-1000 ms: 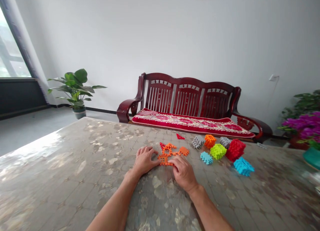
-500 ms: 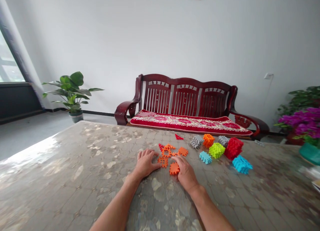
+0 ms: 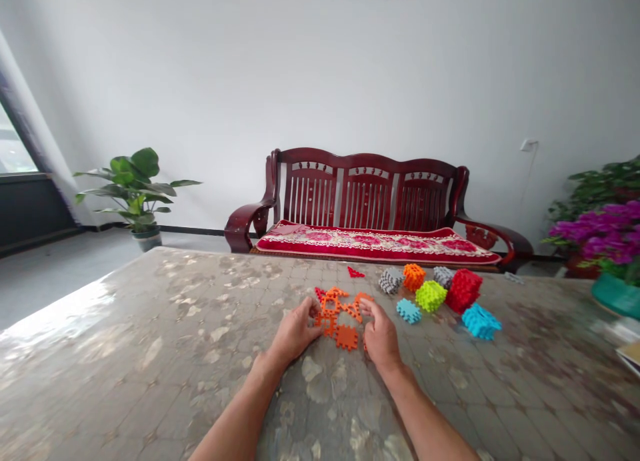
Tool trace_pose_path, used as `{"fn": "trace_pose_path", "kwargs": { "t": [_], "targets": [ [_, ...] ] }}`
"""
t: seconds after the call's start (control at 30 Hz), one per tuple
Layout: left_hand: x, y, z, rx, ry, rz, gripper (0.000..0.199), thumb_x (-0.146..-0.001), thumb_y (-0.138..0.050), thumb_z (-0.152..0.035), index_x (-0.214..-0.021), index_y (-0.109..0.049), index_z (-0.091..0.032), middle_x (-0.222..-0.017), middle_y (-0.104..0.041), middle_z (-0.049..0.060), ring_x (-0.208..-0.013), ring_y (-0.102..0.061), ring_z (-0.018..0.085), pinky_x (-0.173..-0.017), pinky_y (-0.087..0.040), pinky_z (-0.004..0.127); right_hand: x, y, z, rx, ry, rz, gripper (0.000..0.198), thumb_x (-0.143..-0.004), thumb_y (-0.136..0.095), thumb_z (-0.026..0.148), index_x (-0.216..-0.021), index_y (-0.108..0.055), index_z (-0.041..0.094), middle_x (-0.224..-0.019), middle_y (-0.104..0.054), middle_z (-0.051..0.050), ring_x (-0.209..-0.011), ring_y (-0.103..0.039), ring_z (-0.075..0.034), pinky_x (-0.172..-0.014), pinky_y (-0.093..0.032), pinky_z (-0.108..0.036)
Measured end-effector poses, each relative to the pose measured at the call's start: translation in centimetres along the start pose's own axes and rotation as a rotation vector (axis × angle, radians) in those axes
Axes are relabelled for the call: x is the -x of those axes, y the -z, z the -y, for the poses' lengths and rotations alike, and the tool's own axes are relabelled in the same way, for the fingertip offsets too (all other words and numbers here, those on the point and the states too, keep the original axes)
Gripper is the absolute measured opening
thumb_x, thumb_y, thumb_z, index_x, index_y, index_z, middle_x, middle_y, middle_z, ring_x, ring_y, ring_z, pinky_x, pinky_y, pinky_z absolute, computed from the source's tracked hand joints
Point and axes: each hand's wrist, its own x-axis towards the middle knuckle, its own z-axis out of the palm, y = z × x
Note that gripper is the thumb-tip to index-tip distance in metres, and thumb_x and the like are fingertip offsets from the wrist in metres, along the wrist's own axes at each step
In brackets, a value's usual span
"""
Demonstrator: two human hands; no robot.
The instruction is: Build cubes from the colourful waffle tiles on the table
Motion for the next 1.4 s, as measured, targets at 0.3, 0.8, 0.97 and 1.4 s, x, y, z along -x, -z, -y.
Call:
{"fn": "trace_pose_path", "kwargs": {
  "t": [0.3,0.8,0.97,1.4],
  "targets": [
    [0.0,0.5,0.9,0.04,-0.164,0.152,0.021,-0.064,-0.055,-0.006,-0.077,-0.062,-0.021,-0.095,-0.066,0.002,-0.094,-0.06,0.016,-0.086,-0.046,0.026,-0.1,0.2,-0.3,-0.133,-0.032,-0.071,0.055,-0.06,-0.039,0.009,-0.106,-0.068,0.021,-0.098,-0.075,-0.004,-0.091,-0.069,-0.02,-0.088,-0.055,-0.038],
    [-0.2,1.6,2.9,0.495,0.141,0.158,0.057,-0.068,-0.063,-0.022,-0.124,-0.055,-0.018,-0.108,-0.07,0.006,-0.088,-0.067,0.016,-0.077,-0.053,0.028,-1.9,-0.4,-0.1,-0.435,-0.196,-0.155,0.033,-0.077,-0.056,0.034,-0.104,-0.066,0.017,-0.107,-0.073,-0.011,-0.1,-0.068,-0.023,-0.091,-0.053,-0.042],
    [-0.7,3.5,4.9,0.293,0.413,-0.352,0.042,-0.076,-0.054,-0.029,-0.116,-0.061,-0.017,-0.102,-0.073,0.006,-0.08,-0.067,0.017,-0.075,-0.052,0.029,-0.9,0.3,1.3,-0.181,0.029,0.042,0.028,-0.078,-0.057,0.029,-0.1,-0.07,0.019,-0.103,-0.073,-0.009,-0.097,-0.066,-0.023,-0.092,-0.051,-0.041],
    [-0.4,3.7,4.9,-0.192,0.443,-0.283,0.036,-0.084,-0.043,-0.022,-0.106,-0.07,-0.026,-0.106,-0.074,0.004,-0.094,-0.067,0.019,-0.074,-0.048,0.027,1.7,-1.3,6.9,0.29,0.326,0.556,0.049,-0.075,-0.061,0.02,-0.124,-0.063,0.026,-0.123,-0.067,-0.004,-0.117,-0.054,-0.024,-0.107,-0.038,-0.042]
  ]
}}
